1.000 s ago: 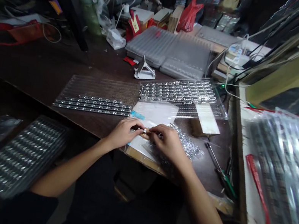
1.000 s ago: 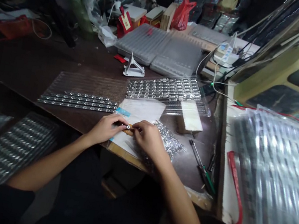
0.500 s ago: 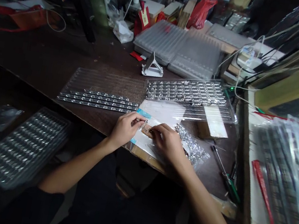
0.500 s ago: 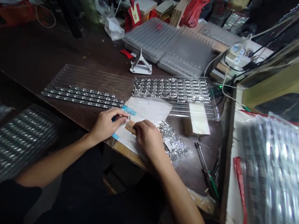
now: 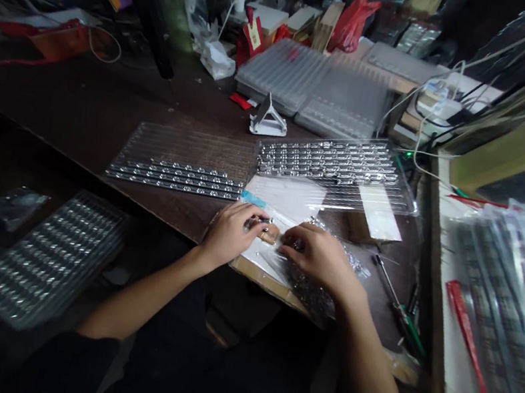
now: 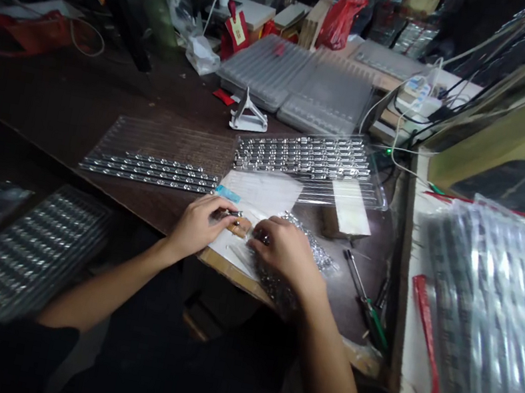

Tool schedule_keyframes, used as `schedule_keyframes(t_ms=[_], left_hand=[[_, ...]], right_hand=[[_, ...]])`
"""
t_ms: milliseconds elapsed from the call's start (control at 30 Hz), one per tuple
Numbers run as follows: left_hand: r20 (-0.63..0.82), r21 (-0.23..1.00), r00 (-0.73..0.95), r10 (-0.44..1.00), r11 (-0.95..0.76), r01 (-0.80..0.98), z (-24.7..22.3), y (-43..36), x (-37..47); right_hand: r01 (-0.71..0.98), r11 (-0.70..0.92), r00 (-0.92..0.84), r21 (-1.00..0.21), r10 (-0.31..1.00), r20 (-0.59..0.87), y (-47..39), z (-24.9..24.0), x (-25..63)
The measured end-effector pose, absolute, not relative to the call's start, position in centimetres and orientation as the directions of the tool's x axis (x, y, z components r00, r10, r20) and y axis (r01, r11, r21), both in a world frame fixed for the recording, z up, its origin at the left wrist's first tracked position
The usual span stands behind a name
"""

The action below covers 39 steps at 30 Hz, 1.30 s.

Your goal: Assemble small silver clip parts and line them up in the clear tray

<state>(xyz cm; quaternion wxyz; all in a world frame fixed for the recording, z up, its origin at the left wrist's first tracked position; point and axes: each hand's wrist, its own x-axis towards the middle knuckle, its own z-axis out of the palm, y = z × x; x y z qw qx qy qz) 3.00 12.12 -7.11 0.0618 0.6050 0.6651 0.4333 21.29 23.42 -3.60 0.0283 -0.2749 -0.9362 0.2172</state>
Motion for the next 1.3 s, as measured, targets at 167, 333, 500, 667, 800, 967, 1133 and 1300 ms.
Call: schedule_keyframes(t_ms=[167,333,500,667,800,967,1133,1300], left_hand=[[0.413,0.665,-0.210,0.886,-0.136,0.734,-7.3,13.0,4.2],[0.360,0.667,-0.188,0.914,-0.111,0.736,-7.7,13.1,4.0],[0.334,0.651,-0.197,0.922,-0.074,0.756,-7.7,13.1,4.1],[0.334,0.628,-0.190,0.923,-0.068,0.775,-7.7,13.2,4.1],[0.347,0.650,-0.182,0.920,-0.097,0.753,-7.8,13.1,4.2],[0.465,0.706,-0.340,0.817,-0.111,0.700,-7.0,12.3,2.2],[0.470,0.623,-0.400,0.787,0.025,0.782,-5.4,13.3,-3.9],[0.358,0.517,-0.342,0.869,0.121,0.847,-4.5,15.9,-8.0]], right_hand=[[0.515,0.764,-0.855,-0.388,0.492,-0.164,23.2,-3.3,21.5],[0.517,0.773,-0.853,-0.368,0.504,-0.139,22.6,-3.1,21.2],[0.470,0.698,-0.843,-0.539,0.536,-0.042,23.0,-3.0,21.6],[0.366,0.670,-0.811,-0.646,0.570,0.132,23.9,-3.8,21.5],[0.386,0.685,-0.783,-0.617,0.597,0.173,24.0,-4.8,21.0],[0.404,0.684,-0.816,-0.607,0.570,0.099,22.8,-5.4,19.3],[0.371,0.793,-0.883,-0.483,0.462,0.080,21.5,-5.4,18.0],[0.374,0.902,-0.917,-0.217,0.395,0.061,20.5,-5.0,17.8]])
